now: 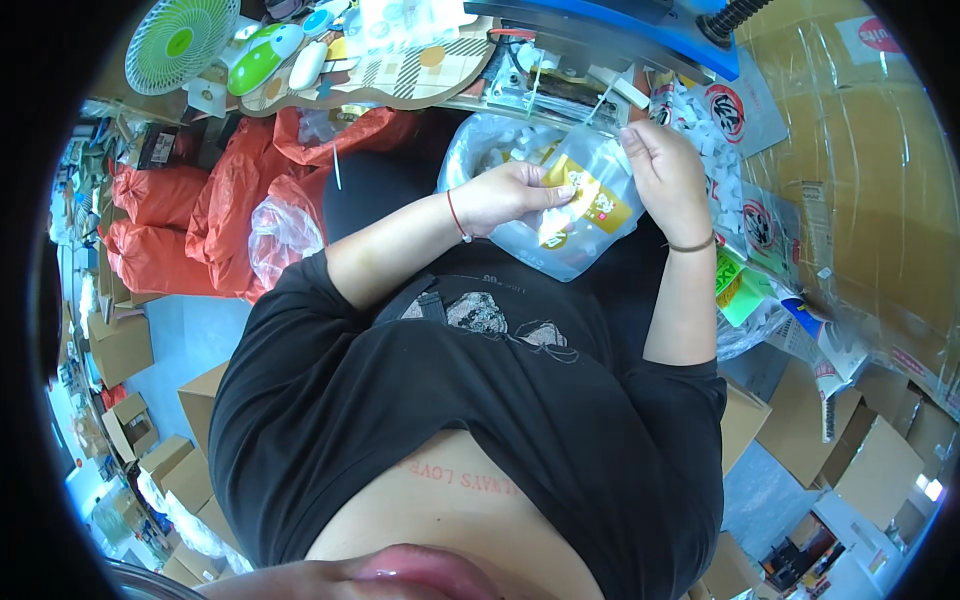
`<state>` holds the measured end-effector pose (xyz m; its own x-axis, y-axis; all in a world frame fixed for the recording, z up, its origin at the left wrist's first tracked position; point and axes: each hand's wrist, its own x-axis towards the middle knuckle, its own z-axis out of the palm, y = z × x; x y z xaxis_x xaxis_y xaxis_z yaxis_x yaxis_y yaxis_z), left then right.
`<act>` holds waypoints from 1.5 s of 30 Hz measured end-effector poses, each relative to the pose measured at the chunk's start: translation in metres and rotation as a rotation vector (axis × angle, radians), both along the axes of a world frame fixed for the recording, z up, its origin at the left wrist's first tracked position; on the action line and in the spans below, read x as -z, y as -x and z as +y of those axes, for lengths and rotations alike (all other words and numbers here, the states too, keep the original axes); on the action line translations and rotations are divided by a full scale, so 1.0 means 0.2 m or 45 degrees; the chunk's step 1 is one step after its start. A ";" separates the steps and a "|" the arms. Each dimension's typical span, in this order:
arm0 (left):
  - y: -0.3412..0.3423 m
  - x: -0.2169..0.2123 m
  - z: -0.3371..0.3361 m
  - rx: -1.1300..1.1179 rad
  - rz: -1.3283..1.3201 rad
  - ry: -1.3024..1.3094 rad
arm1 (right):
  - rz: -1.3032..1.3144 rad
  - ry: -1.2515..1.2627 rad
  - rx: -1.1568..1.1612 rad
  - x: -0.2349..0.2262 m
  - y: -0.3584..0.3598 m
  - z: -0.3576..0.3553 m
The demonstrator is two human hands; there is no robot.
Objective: Packing items into plastic bags and sealing them using a heat sealing machine.
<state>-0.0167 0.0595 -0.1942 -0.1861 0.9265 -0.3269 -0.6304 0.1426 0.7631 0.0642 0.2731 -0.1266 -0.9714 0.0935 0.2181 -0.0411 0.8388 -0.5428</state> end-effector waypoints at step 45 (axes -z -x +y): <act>0.42 0.84 -0.55 -0.302 1.640 1.238 | -0.713 0.607 0.192 1.07 -0.34 0.02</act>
